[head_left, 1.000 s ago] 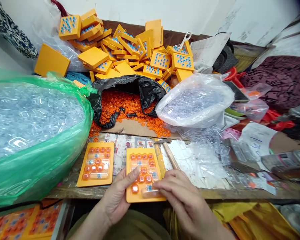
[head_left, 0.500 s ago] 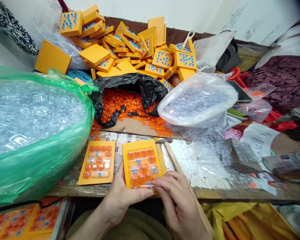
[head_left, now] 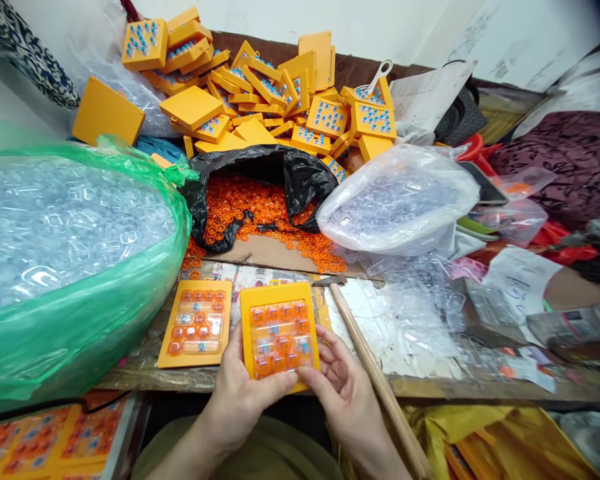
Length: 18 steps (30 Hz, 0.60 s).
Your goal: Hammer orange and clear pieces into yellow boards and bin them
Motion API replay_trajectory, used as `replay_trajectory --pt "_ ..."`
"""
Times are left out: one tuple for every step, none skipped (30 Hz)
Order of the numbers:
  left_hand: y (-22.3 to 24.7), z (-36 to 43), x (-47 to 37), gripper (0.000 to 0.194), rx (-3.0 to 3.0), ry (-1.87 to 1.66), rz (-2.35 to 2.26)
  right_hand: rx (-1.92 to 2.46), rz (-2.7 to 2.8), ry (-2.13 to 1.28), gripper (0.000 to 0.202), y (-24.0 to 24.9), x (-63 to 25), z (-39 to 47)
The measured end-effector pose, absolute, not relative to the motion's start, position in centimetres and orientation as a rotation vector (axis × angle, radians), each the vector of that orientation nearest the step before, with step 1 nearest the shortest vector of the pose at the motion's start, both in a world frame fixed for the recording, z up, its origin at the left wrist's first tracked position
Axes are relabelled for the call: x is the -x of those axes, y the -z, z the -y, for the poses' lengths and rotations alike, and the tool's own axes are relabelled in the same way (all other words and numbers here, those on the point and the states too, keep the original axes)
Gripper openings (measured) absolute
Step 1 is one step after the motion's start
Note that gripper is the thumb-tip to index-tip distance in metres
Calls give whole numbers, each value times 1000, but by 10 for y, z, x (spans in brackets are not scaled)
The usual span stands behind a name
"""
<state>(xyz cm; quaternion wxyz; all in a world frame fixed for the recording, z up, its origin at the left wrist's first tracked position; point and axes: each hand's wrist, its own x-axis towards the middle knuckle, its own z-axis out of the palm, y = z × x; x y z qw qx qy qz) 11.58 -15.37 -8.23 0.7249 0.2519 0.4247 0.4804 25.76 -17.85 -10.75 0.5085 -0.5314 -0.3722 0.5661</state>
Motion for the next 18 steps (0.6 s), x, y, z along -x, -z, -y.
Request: replay_trajectory --pt "83 153 -114 62 -560 -1054 -943 1282 850 -1340 51 108 -254 179" --pt "83 153 -111 64 -570 -1042 -953 1281 809 -1330 52 107 -250 179" --pt "82 151 -107 69 -590 -1017 -966 1279 775 -1334 52 106 -245 179" --pt "81 150 -101 75 -622 -986 -989 1274 752 -1357 53 104 -241 177" --pt "80 148 -94 82 -669 -966 -1026 1264 736 -1392 54 102 -235 175" --pt "79 145 -85 90 -732 -972 -1083 1241 734 -1434 55 101 -229 171" --pt "79 143 -76 95 -806 -995 -1153 1208 743 -1483 56 99 -222 167" --pt "79 141 -65 96 -887 -1019 -1232 1170 762 -1536 57 99 -214 162" --pt "79 139 -55 94 -972 -1035 -1318 1133 791 -1584 59 99 -206 157" --pt "81 138 -44 89 -1059 -1036 -1413 1108 830 -1617 61 101 -197 152" --pt "84 138 -34 83 -1151 -1019 -1513 1111 889 -1627 63 104 -188 148" --pt "88 139 -26 78 -1247 -989 -1614 1146 965 -1602 64 107 -180 145" --pt "92 140 -18 74 -1340 -960 -1707 1206 1055 -1538 64 111 -173 143" --pt "98 142 -12 72 -1418 -941 -1791 1273 1146 -1443 63 115 -167 142" --pt "103 145 -7 71 -1468 -922 -1857 1334 1222 -1340 63 119 -163 142" --pt "109 147 -4 72 -1488 -901 -1903 1379 1275 -1252 64 122 -160 142" --pt "113 149 -2 72 -1487 -888 -1932 1405 1305 -1199 67 124 -158 142" --pt "117 150 0 72 -1478 -885 -1958 1418 1320 -1188 72 125 -157 142"
